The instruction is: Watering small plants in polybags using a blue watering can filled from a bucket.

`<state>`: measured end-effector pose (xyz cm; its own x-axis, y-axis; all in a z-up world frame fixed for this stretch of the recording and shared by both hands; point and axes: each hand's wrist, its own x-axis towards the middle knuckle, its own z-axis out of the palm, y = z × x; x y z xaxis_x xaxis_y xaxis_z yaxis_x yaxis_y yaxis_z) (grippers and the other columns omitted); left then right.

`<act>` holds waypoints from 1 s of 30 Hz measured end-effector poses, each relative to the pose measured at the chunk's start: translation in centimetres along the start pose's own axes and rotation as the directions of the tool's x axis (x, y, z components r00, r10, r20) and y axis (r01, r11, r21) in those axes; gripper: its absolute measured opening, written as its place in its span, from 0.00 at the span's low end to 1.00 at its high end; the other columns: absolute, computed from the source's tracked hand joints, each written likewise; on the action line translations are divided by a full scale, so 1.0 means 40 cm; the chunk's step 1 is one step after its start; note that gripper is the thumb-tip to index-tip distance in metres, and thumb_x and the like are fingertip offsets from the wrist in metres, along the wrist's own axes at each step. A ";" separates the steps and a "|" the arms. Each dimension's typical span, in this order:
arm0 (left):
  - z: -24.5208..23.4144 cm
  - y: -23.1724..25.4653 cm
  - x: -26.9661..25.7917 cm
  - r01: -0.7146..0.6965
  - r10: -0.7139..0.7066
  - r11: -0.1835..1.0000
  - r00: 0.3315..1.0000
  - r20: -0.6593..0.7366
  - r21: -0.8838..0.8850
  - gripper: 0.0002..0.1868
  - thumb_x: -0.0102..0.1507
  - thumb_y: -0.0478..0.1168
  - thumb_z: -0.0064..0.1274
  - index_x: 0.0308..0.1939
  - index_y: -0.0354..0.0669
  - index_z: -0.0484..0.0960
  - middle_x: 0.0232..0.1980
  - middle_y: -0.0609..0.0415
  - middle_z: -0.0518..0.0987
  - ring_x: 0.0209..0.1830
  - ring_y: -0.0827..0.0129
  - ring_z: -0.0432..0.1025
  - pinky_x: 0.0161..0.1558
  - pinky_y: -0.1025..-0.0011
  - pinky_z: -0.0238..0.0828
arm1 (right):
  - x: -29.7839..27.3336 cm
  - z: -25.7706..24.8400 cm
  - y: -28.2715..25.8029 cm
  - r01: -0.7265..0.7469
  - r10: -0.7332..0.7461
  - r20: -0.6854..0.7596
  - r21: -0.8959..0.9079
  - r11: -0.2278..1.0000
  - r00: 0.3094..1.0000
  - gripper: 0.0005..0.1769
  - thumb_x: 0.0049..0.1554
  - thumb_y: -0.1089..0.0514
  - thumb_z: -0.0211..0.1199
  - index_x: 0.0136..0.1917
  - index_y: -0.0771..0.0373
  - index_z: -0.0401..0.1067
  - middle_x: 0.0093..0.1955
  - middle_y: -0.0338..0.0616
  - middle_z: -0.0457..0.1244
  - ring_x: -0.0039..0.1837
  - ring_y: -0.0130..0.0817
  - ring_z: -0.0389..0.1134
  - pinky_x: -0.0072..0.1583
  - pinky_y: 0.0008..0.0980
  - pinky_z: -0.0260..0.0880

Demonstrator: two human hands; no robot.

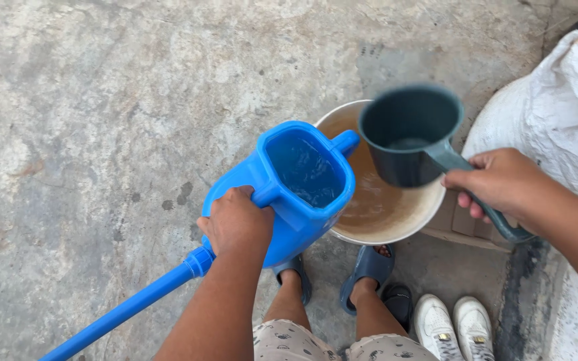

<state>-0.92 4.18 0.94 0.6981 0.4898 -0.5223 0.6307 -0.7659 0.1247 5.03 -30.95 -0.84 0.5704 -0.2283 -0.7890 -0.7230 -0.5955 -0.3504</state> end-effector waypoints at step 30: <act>-0.388 -0.123 0.080 -0.185 0.184 0.983 0.966 -0.180 0.015 0.18 0.52 0.42 0.60 0.46 0.60 0.89 0.48 0.54 0.85 0.51 0.58 0.78 0.56 0.58 0.65 | -0.127 0.285 -0.395 0.745 -0.695 0.312 -0.451 0.491 0.648 0.31 0.49 0.54 0.72 0.67 0.50 0.71 0.64 0.45 0.69 0.69 0.44 0.68 0.68 0.40 0.66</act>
<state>3.48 15.97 11.77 0.8517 0.4072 -0.3298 0.4860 -0.8492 0.2066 9.13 -11.62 2.95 0.7505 0.5063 -0.4248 0.2456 -0.8104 -0.5320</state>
